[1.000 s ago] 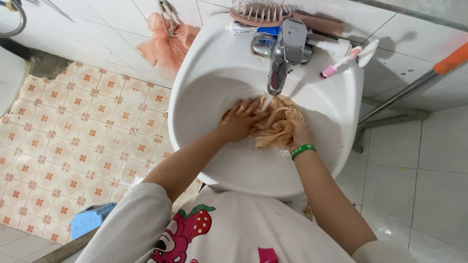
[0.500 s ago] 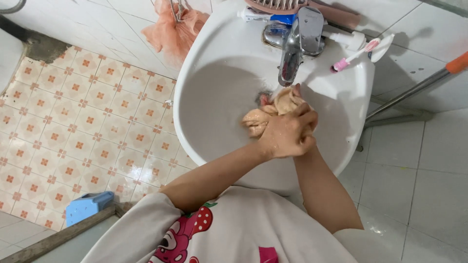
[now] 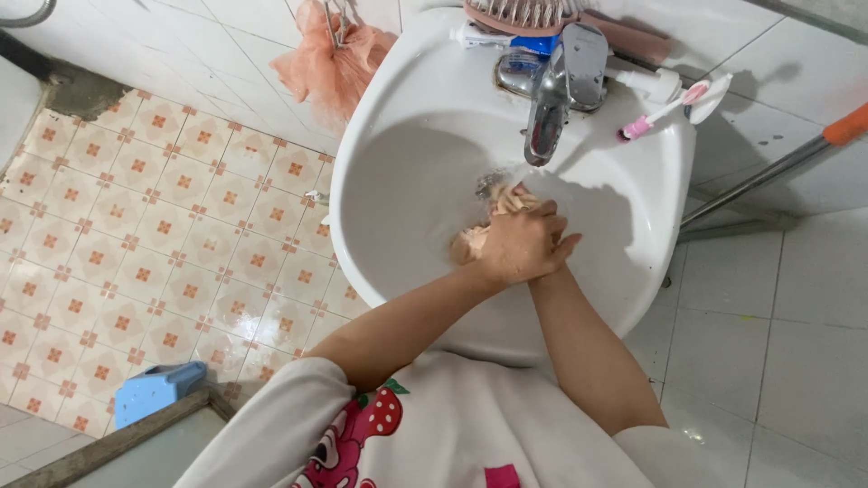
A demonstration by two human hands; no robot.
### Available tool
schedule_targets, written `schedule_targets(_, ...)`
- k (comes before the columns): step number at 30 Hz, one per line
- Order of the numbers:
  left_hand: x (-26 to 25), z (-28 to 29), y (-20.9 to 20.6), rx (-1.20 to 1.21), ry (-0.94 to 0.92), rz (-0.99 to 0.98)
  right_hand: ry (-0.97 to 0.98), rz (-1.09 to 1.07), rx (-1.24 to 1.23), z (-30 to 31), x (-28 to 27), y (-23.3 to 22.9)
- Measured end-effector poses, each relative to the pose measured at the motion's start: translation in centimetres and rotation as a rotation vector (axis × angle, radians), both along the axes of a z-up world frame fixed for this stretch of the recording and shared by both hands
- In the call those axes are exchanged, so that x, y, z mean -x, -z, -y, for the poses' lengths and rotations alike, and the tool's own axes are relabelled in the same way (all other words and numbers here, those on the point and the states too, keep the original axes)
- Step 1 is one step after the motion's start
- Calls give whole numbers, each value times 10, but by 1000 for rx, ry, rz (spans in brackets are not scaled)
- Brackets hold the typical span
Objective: Hand-washing a small tan piece of cloth in a bathroom sink with running water.
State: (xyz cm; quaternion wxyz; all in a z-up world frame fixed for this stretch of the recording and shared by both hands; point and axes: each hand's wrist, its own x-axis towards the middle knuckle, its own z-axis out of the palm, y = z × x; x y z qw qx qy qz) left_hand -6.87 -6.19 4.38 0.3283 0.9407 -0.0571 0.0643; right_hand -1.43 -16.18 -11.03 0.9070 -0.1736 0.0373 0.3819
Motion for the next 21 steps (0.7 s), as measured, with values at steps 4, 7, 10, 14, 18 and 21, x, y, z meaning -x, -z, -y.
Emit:
schedule_targets(4, -42, -31, 24, 82, -262, -21, -93, -269, 429, -16, -5, -26)
schedule_targets(7, -59, -64, 31, 175, -333, -39, -96, -151, 535, -12, -6, -56)
schedule_targets(10, -59, -69, 55, -20, -390, -137, -33, 181, 979, -3, -10, -84)
schedule_targets(14, -43, -67, 83, -372, -237, -25, -111, 1042, 2014, -1, 1, -103)
schedule_targets(18, -33, -61, 98, -586, -52, 6, -401, 1363, 2270, -15, 12, -91)
schedule_targets(21, -27, -65, 102, -566, -66, 38, -376, 1493, 2330, -25, 19, -68)
